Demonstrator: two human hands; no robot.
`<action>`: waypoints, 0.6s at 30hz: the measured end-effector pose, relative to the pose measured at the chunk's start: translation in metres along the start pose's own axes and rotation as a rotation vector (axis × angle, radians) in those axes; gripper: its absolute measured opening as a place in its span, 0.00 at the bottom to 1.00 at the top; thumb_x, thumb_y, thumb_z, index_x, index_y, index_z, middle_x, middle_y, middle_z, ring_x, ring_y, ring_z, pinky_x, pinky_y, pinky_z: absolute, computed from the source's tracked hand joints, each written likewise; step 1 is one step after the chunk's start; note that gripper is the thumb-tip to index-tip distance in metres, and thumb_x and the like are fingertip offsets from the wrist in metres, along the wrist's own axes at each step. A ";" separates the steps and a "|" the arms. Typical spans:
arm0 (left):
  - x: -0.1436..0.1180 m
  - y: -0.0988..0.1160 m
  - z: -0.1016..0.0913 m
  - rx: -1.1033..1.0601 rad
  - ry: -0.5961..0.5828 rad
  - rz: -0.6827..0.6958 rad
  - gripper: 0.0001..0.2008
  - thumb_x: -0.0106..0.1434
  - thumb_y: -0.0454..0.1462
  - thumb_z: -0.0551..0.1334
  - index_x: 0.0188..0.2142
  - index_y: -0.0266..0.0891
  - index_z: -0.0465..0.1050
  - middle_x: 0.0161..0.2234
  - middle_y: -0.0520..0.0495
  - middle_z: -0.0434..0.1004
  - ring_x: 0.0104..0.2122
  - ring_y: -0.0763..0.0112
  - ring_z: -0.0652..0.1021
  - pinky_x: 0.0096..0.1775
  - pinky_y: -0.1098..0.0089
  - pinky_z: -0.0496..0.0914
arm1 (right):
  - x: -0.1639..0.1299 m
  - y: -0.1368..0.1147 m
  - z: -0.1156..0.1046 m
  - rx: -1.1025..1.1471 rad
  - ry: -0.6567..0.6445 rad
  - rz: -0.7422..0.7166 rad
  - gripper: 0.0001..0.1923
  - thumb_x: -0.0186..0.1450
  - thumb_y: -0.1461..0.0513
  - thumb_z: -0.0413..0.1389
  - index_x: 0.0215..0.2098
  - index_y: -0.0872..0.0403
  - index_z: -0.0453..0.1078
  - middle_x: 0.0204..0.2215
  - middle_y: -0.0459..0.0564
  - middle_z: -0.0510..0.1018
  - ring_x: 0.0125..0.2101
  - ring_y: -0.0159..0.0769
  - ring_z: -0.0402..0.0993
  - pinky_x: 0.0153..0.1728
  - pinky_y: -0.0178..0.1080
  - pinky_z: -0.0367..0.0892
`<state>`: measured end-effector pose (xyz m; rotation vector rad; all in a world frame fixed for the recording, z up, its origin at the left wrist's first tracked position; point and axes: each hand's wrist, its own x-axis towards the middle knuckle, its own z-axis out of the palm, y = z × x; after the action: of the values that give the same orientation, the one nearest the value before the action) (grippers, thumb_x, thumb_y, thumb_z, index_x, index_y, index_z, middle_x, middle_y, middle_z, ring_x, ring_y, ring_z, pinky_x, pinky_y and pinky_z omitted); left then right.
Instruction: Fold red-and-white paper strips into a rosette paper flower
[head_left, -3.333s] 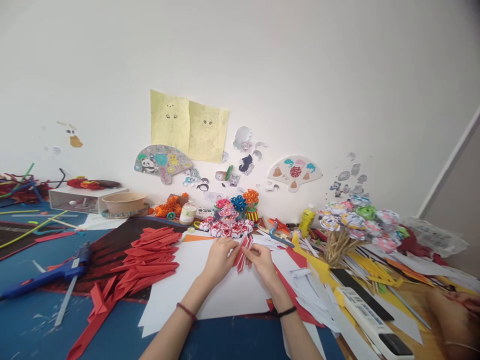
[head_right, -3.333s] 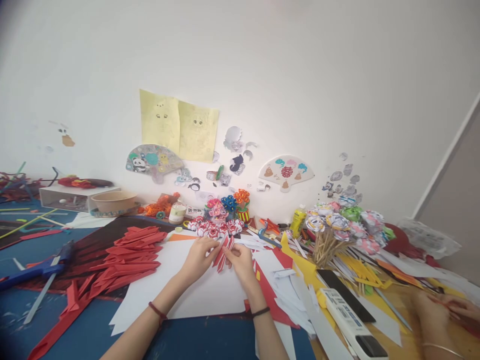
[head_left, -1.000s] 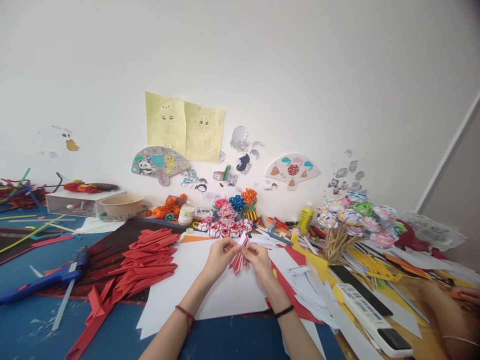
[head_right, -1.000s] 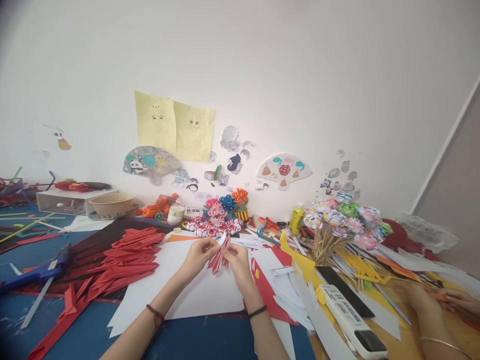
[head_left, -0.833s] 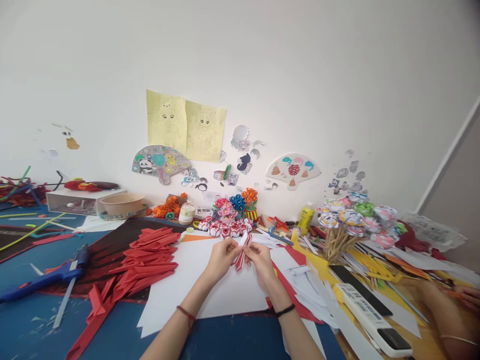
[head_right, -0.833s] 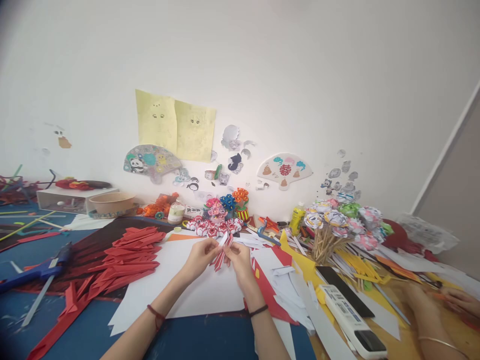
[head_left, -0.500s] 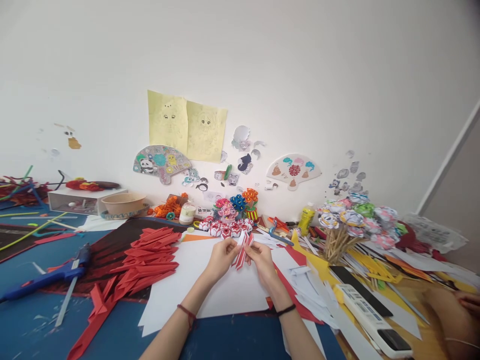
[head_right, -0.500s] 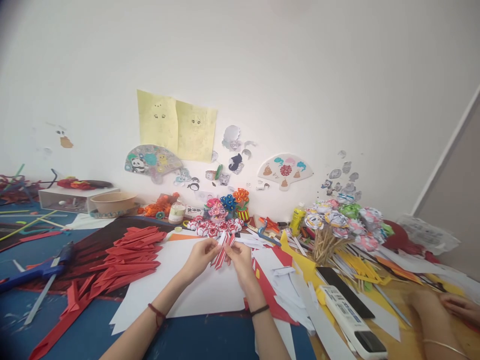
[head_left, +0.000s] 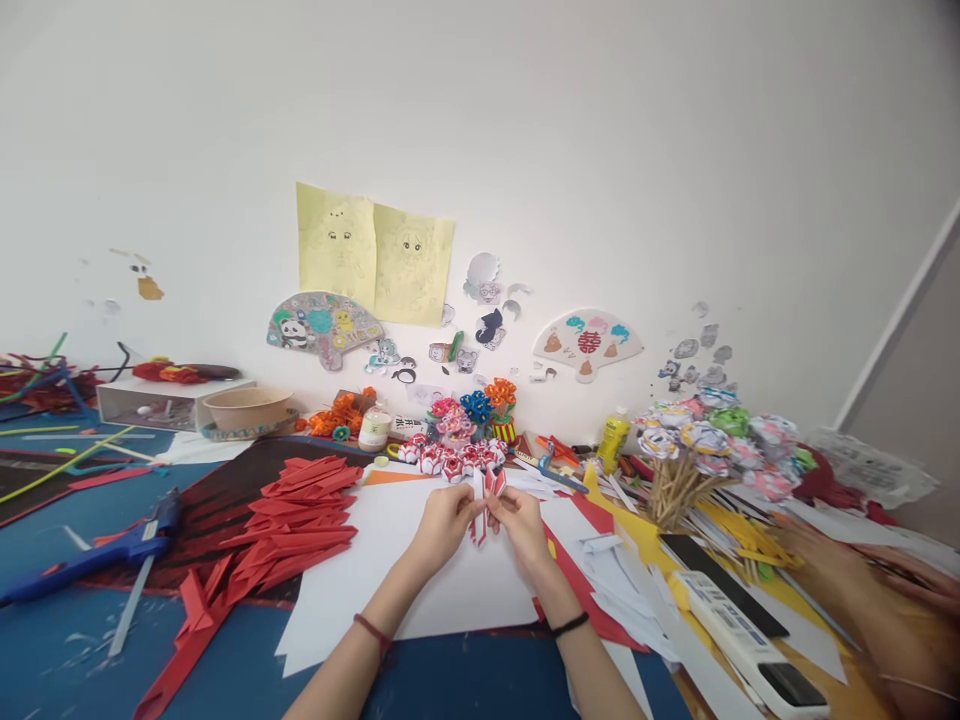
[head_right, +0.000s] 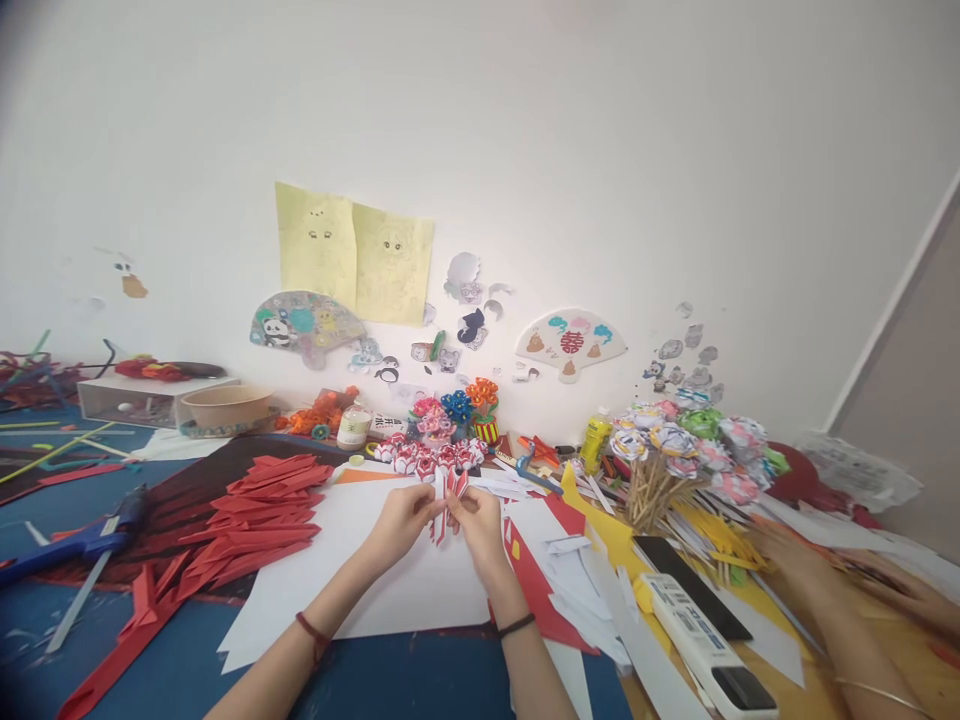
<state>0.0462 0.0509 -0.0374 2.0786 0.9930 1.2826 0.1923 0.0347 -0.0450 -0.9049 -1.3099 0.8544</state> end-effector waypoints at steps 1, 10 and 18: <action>0.000 0.001 -0.002 0.015 -0.009 0.006 0.18 0.61 0.42 0.59 0.17 0.39 0.61 0.16 0.56 0.59 0.19 0.74 0.60 0.25 0.74 0.52 | 0.000 -0.001 0.000 -0.002 -0.009 0.005 0.23 0.56 0.46 0.61 0.21 0.57 0.70 0.14 0.44 0.69 0.16 0.31 0.64 0.20 0.34 0.58; 0.001 -0.003 -0.007 0.142 -0.090 0.055 0.14 0.61 0.37 0.57 0.20 0.40 0.60 0.18 0.55 0.62 0.21 0.72 0.63 0.25 0.73 0.52 | -0.001 0.000 -0.003 -0.002 -0.105 0.043 0.22 0.56 0.46 0.62 0.23 0.58 0.72 0.15 0.44 0.71 0.17 0.31 0.65 0.20 0.33 0.60; -0.003 -0.009 -0.007 0.386 -0.153 0.052 0.09 0.67 0.37 0.57 0.31 0.35 0.71 0.28 0.49 0.74 0.29 0.70 0.74 0.32 0.70 0.67 | 0.003 0.007 -0.004 -0.062 -0.112 0.060 0.24 0.52 0.45 0.64 0.26 0.59 0.74 0.14 0.45 0.73 0.15 0.32 0.66 0.18 0.34 0.61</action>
<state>0.0363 0.0546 -0.0426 2.4629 1.1970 0.9962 0.1967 0.0400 -0.0499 -0.9607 -1.4184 0.9265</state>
